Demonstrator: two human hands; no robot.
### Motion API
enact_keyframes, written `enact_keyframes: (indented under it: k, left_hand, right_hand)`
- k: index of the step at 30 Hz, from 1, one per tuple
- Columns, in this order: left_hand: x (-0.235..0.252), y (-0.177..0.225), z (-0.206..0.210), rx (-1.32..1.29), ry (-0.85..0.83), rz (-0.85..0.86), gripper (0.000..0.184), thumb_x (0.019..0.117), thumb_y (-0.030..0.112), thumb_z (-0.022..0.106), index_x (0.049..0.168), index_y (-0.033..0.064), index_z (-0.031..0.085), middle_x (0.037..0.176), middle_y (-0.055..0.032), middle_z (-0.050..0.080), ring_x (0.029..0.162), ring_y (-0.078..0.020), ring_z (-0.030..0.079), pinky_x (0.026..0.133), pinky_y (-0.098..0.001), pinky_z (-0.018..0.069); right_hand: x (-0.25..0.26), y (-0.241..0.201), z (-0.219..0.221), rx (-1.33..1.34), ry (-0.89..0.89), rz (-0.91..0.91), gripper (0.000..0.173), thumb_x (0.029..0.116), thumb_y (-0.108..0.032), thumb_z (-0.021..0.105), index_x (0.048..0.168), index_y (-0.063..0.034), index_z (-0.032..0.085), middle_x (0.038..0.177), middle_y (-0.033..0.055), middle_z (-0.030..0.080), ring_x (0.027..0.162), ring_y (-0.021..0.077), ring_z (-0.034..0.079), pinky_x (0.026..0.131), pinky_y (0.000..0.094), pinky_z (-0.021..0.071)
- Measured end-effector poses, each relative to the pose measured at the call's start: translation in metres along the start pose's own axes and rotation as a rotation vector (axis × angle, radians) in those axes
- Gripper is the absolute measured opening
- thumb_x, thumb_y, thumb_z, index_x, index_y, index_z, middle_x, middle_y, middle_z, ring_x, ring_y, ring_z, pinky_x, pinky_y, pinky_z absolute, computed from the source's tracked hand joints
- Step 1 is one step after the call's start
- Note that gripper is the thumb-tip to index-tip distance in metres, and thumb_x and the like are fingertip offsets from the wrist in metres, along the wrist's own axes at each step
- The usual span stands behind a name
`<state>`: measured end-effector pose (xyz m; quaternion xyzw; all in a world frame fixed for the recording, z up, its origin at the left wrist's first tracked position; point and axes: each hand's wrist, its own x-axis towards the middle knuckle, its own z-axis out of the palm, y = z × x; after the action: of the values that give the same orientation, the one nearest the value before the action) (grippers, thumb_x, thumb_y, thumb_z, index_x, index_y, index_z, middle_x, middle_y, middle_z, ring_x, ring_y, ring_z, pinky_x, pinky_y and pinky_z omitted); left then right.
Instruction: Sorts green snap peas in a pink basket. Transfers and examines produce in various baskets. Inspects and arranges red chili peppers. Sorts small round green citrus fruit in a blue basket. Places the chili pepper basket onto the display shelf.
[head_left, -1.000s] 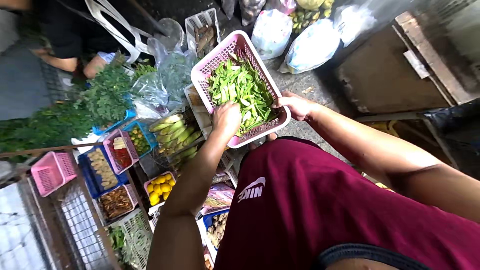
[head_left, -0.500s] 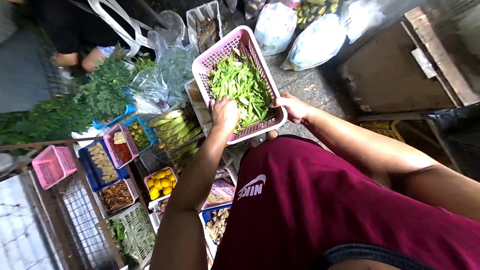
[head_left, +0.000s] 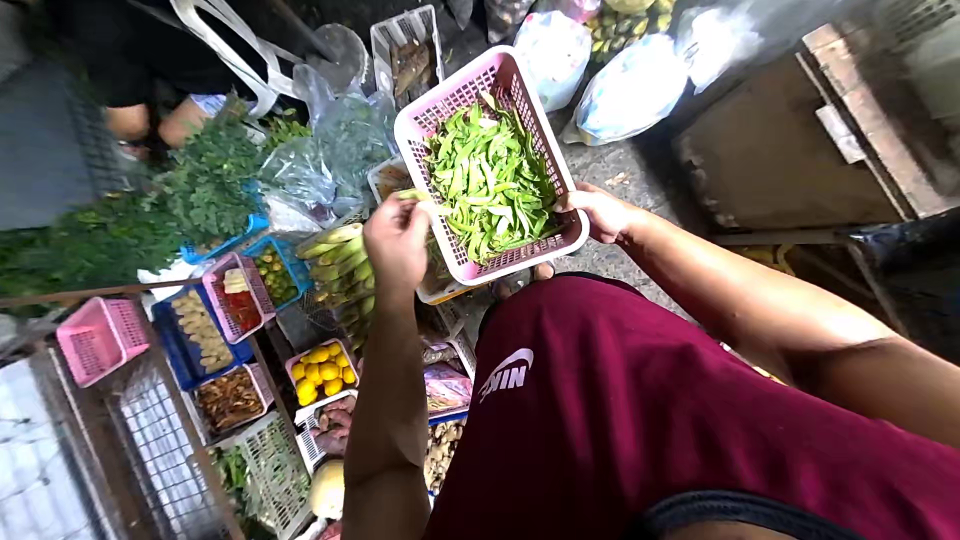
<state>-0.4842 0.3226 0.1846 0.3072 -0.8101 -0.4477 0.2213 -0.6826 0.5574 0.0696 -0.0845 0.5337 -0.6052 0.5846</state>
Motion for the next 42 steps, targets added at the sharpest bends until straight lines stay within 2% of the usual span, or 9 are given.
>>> enact_keyframes:
  k: [4,7,11,15,22,26,31,35,42]
  left_hand:
    - [-0.021,-0.036,-0.029,0.452,0.137,-0.156,0.02,0.0999,0.018,0.063,0.107,0.0012,0.071,0.09,-0.0105,0.07,0.074,-0.0145,0.066,0.071,-0.0351,0.0573]
    - [-0.029,-0.04,-0.024,0.696,-0.065,-0.221,0.032,0.1007,0.024,0.066,0.125,0.0046,0.07,0.118,-0.0178,0.069,0.086,-0.0299,0.069,0.078,-0.052,0.058]
    - [-0.031,0.0,0.012,0.516,-0.352,0.05,0.015,0.0987,0.011,0.066,0.107,0.0023,0.075,0.108,-0.0137,0.071,0.095,-0.0231,0.072,0.088,-0.0425,0.0616]
    - [-0.011,-0.011,0.069,0.772,-0.742,0.059,0.023,0.0981,0.024,0.066,0.115,0.0101,0.074,0.114,-0.0098,0.071,0.109,-0.0286,0.069,0.095,-0.0517,0.0561]
    - [-0.005,-0.003,0.049,0.333,-0.448,-0.072,0.011,0.0972,0.016,0.064,0.101,0.0095,0.072,0.091,-0.0044,0.071,0.076,-0.0145,0.066,0.072,-0.0381,0.058]
    - [-0.004,0.003,0.061,0.61,-0.767,-0.158,0.021,0.1015,0.018,0.057,0.106,0.012,0.077,0.101,-0.0099,0.075,0.098,-0.0284,0.071,0.088,-0.0566,0.0562]
    - [-0.001,-0.007,0.089,0.612,-0.752,-0.128,0.031,0.1031,0.018,0.056,0.13,0.0154,0.072,0.122,-0.0081,0.074,0.118,-0.0251,0.068,0.105,-0.05,0.0515]
    - [0.002,-0.007,0.083,0.579,-0.668,-0.135,0.028,0.1017,0.018,0.056,0.126,0.0161,0.071,0.094,-0.0087,0.072,0.089,-0.0263,0.069,0.083,-0.052,0.0566]
    - [0.002,-0.009,0.09,0.731,-0.715,-0.164,0.022,0.0993,0.026,0.063,0.117,0.0225,0.076,0.104,-0.0066,0.076,0.099,-0.0269,0.072,0.089,-0.0544,0.0566]
  right_hand:
    - [-0.003,-0.005,-0.003,0.013,0.045,-0.006,0.035,0.0819,-0.026,0.061,0.113,-0.0093,0.064,0.095,0.0055,0.074,0.085,0.0156,0.073,0.076,0.0382,0.0629]
    - [-0.004,-0.011,-0.003,0.016,0.045,-0.011,0.032,0.0828,-0.025,0.06,0.111,-0.0089,0.065,0.095,0.0057,0.074,0.085,0.0155,0.073,0.077,0.0378,0.063]
    - [-0.001,-0.014,0.0,-0.017,0.031,-0.021,0.026,0.0843,-0.025,0.059,0.105,-0.0108,0.065,0.091,0.0031,0.074,0.083,0.013,0.073,0.075,0.0355,0.0626]
    - [0.002,-0.018,0.007,-0.037,0.029,-0.012,0.027,0.0839,-0.025,0.059,0.105,-0.009,0.065,0.091,0.0046,0.074,0.082,0.0142,0.073,0.075,0.0367,0.0628]
    - [0.002,-0.009,0.008,0.008,0.027,-0.019,0.036,0.0806,-0.028,0.064,0.11,-0.007,0.066,0.094,0.0079,0.074,0.084,0.0171,0.073,0.076,0.0396,0.0632]
    - [0.003,-0.007,0.011,0.014,0.014,-0.02,0.037,0.0825,-0.03,0.063,0.112,-0.0077,0.065,0.096,0.0078,0.074,0.086,0.0179,0.073,0.077,0.0401,0.063]
    - [0.003,-0.01,0.013,0.005,0.028,-0.016,0.037,0.082,-0.028,0.063,0.112,-0.0072,0.064,0.096,0.0079,0.074,0.085,0.0171,0.073,0.077,0.0389,0.0629]
    - [0.004,-0.008,0.012,0.025,0.038,-0.032,0.036,0.083,-0.028,0.063,0.112,-0.007,0.065,0.095,0.0086,0.074,0.085,0.0181,0.073,0.077,0.0398,0.0631]
    - [0.004,-0.013,0.017,-0.023,0.032,-0.032,0.029,0.0822,-0.027,0.063,0.104,-0.0072,0.066,0.09,0.0074,0.073,0.081,0.0163,0.073,0.074,0.038,0.0623]
